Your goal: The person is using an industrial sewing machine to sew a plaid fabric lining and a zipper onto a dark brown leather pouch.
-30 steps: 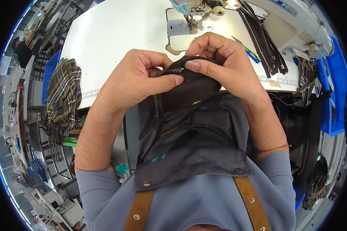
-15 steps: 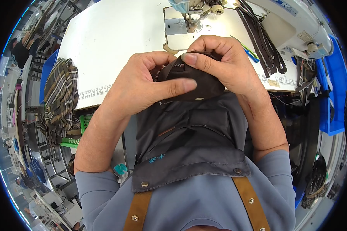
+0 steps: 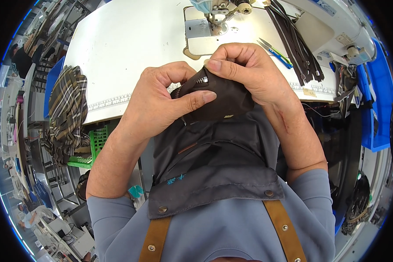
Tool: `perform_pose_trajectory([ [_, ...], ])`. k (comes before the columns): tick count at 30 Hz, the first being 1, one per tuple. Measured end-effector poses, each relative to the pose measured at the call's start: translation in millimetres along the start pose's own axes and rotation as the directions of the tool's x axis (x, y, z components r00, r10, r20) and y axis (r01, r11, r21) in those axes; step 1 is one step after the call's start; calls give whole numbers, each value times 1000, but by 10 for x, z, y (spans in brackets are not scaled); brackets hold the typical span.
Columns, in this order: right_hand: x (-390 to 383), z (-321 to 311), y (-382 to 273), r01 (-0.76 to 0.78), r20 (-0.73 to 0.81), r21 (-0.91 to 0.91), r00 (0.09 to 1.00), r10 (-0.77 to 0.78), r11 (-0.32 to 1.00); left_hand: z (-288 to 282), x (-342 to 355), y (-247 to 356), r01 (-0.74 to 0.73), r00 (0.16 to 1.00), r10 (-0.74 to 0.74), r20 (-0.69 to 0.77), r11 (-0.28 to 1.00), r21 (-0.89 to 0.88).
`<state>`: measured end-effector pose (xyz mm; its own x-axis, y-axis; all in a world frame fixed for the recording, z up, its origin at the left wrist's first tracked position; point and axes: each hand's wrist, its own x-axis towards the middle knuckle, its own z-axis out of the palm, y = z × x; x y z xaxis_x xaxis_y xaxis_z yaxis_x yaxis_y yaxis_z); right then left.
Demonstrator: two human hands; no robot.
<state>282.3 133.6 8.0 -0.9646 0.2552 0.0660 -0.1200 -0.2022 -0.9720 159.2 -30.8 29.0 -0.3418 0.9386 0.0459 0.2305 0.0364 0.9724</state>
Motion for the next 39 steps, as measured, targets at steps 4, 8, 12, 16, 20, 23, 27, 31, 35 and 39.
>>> perform_pose_trajectory([
  [4,-10,3,0,-13,15,1,1000,13,1000,-11,-8,30,41,999,-41,8,999,-16],
  [8,-18,8,3,-13,3,-18,1000,13,1000,-33,-24,70,145,989,-144,38,989,-9],
  [12,-21,10,4,-11,1,-17,1000,11,1000,-3,-22,43,195,980,-192,47,977,-86],
  [16,-14,-6,7,-8,-18,-22,1000,8,1000,-7,-9,-5,149,989,-146,35,984,-102],
  [20,7,-16,33,6,-45,-39,999,-8,999,-1,9,-60,107,994,-111,-12,979,-172],
  [23,35,-15,56,25,-63,-91,998,-31,996,16,25,-100,131,988,-149,-42,951,-279],
  [27,8,-47,46,12,-39,-144,999,-18,990,16,47,-132,119,990,-134,-39,957,-265],
  [31,6,-41,65,18,-31,-89,999,-21,996,19,44,-134,120,990,-137,-41,953,-278],
  [35,19,-11,83,47,-86,-60,995,-52,997,26,50,-123,103,992,-119,-47,961,-258],
  [39,-6,-20,56,53,-75,-51,996,-57,997,36,28,-98,94,994,-102,-31,977,-189],
])
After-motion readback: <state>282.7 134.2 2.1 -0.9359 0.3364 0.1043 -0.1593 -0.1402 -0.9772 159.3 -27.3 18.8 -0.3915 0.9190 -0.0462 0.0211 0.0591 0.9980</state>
